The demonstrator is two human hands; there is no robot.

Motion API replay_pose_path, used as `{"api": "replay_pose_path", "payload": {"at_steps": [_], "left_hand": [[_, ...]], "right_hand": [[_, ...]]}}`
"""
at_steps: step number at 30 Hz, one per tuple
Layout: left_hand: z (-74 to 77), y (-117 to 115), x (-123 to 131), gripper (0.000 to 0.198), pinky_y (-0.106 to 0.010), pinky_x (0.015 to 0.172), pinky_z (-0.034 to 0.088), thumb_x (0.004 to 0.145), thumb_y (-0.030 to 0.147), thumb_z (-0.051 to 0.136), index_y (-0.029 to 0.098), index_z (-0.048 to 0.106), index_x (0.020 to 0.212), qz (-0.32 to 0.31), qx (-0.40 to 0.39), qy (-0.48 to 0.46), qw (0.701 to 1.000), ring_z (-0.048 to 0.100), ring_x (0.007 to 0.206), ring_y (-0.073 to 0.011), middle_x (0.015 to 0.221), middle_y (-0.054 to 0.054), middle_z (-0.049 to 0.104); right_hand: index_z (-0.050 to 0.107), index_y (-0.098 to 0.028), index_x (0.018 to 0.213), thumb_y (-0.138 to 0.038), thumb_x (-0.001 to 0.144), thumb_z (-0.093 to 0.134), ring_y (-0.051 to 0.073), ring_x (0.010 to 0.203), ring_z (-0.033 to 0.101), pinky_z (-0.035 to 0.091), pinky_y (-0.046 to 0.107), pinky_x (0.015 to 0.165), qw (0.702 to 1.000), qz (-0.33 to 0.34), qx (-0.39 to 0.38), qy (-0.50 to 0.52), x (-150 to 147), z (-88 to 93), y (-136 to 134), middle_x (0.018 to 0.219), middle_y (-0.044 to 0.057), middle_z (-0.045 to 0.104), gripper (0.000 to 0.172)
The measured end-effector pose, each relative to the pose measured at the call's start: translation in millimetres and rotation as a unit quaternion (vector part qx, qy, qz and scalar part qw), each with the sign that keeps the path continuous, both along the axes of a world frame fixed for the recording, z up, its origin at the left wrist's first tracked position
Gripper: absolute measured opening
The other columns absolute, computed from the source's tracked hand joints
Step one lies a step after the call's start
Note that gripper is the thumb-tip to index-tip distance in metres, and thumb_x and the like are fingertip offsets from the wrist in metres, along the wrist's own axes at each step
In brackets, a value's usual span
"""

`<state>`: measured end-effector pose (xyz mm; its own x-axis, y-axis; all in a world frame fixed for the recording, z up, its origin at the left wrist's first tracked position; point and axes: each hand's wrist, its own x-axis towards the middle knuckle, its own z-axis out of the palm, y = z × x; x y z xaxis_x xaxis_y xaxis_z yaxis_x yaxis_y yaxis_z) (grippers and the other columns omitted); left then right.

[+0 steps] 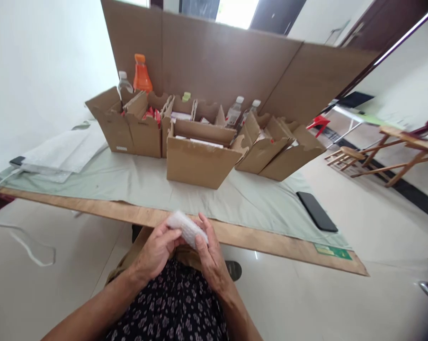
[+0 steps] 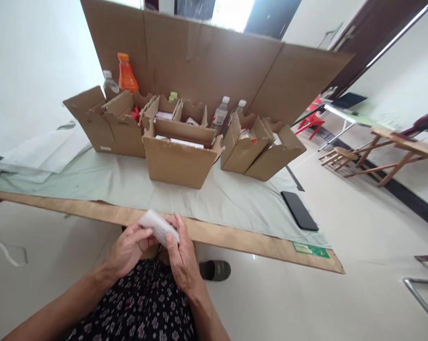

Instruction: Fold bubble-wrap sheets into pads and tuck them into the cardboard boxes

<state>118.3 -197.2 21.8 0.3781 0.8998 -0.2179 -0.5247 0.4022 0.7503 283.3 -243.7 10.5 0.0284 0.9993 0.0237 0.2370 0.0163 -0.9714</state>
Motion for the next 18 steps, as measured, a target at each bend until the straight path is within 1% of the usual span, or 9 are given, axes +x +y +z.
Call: {"api": "replay_pose_path", "payload": {"at_steps": [2,5,7,9,11,13,15,17,18], "left_hand": [[0.5,1.0,5.0,0.032,-0.039,0.097,0.053,0.079,0.037,0.084,0.017,0.079,0.104,-0.025,-0.001,0.007,1.0,0.071,0.099,-0.0257,0.101,-0.008,0.079],[-1.5,6.8,6.8,0.031,-0.035,0.094,0.052,0.078,0.036,0.083,0.02,0.079,0.105,-0.035,0.009,0.057,0.998,0.068,0.098,-0.0243,0.095,-0.004,0.076],[-3.9,12.0,5.6,0.033,-0.03,0.086,0.052,0.079,0.035,0.083,0.022,0.079,0.109,-0.036,0.016,0.101,0.994,0.065,0.093,-0.0212,0.099,-0.003,0.073],[-6.1,17.9,4.1,0.038,-0.027,0.078,0.05,0.081,0.038,0.083,0.024,0.077,0.115,-0.053,0.014,0.118,0.991,0.062,0.086,-0.0178,0.103,-0.002,0.07],[-6.9,25.7,2.5,0.042,-0.027,0.073,0.049,0.083,0.044,0.081,0.025,0.074,0.12,-0.089,0.016,0.112,0.99,0.061,0.081,-0.0165,0.102,-0.003,0.068],[-4.4,37.3,0.1,0.046,-0.03,0.078,0.053,0.086,0.05,0.078,0.025,0.072,0.125,-0.092,0.071,0.131,0.985,0.065,0.089,-0.0207,0.113,-0.007,0.069],[3.2,54.6,-2.9,0.047,-0.037,0.096,0.054,0.09,0.046,0.074,0.027,0.069,0.133,-0.027,0.202,0.201,0.958,0.065,0.113,-0.0279,0.136,-0.01,0.065],[16.3,77.1,-4.2,0.049,-0.039,0.114,0.046,0.093,0.029,0.071,0.031,0.064,0.141,0.077,0.34,0.276,0.896,0.055,0.137,-0.0289,0.151,-0.009,0.057],[24.1,89.2,-3.4,0.053,-0.038,0.119,0.042,0.093,0.02,0.069,0.032,0.061,0.144,0.128,0.388,0.297,0.863,0.051,0.143,-0.0271,0.152,-0.007,0.056]], "right_hand": [[0.039,-0.021,0.161,-0.068,0.103,0.041,0.029,0.136,0.06,0.048,0.045,0.116,0.999,-0.016,-0.03,-0.003,4.2,4.7,2.4,0.145,0.014,0.064,0.075],[0.058,-0.022,0.148,-0.068,0.1,0.049,0.029,0.13,0.064,0.051,0.043,0.112,0.998,-0.017,-0.055,0.008,13.8,9.1,6.3,0.14,0.014,0.068,0.067],[0.071,-0.024,0.128,-0.067,0.097,0.056,0.028,0.114,0.071,0.057,0.039,0.101,0.997,-0.008,-0.064,0.037,20.3,9.5,9.6,0.124,0.011,0.075,0.055],[0.076,-0.024,0.115,-0.065,0.095,0.061,0.025,0.094,0.074,0.06,0.034,0.084,0.996,0.004,-0.072,0.062,27.0,11.5,14.7,0.105,0.009,0.078,0.048],[0.078,-0.024,0.109,-0.063,0.094,0.063,0.022,0.081,0.072,0.059,0.031,0.074,0.997,0.02,-0.057,0.054,36.8,21.0,22.2,0.095,0.007,0.078,0.044],[0.079,-0.025,0.106,-0.059,0.095,0.063,0.02,0.076,0.071,0.059,0.03,0.071,1.0,0.025,-0.016,0.011,52.9,43.8,32.4,0.091,0.007,0.077,0.04],[0.08,-0.028,0.104,-0.054,0.096,0.064,0.02,0.075,0.073,0.06,0.029,0.069,0.997,-0.018,0.034,-0.062,76.2,81.2,46.6,0.09,0.006,0.078,0.032],[0.079,-0.033,0.108,-0.049,0.097,0.066,0.023,0.082,0.075,0.06,0.029,0.068,0.972,-0.123,0.089,-0.178,102.4,127.7,67.8,0.1,0.005,0.08,0.024],[0.077,-0.034,0.115,-0.047,0.099,0.063,0.024,0.082,0.075,0.059,0.03,0.064,0.945,-0.172,0.124,-0.249,114.2,151.2,82.1,0.101,0.005,0.08,0.025]]}}
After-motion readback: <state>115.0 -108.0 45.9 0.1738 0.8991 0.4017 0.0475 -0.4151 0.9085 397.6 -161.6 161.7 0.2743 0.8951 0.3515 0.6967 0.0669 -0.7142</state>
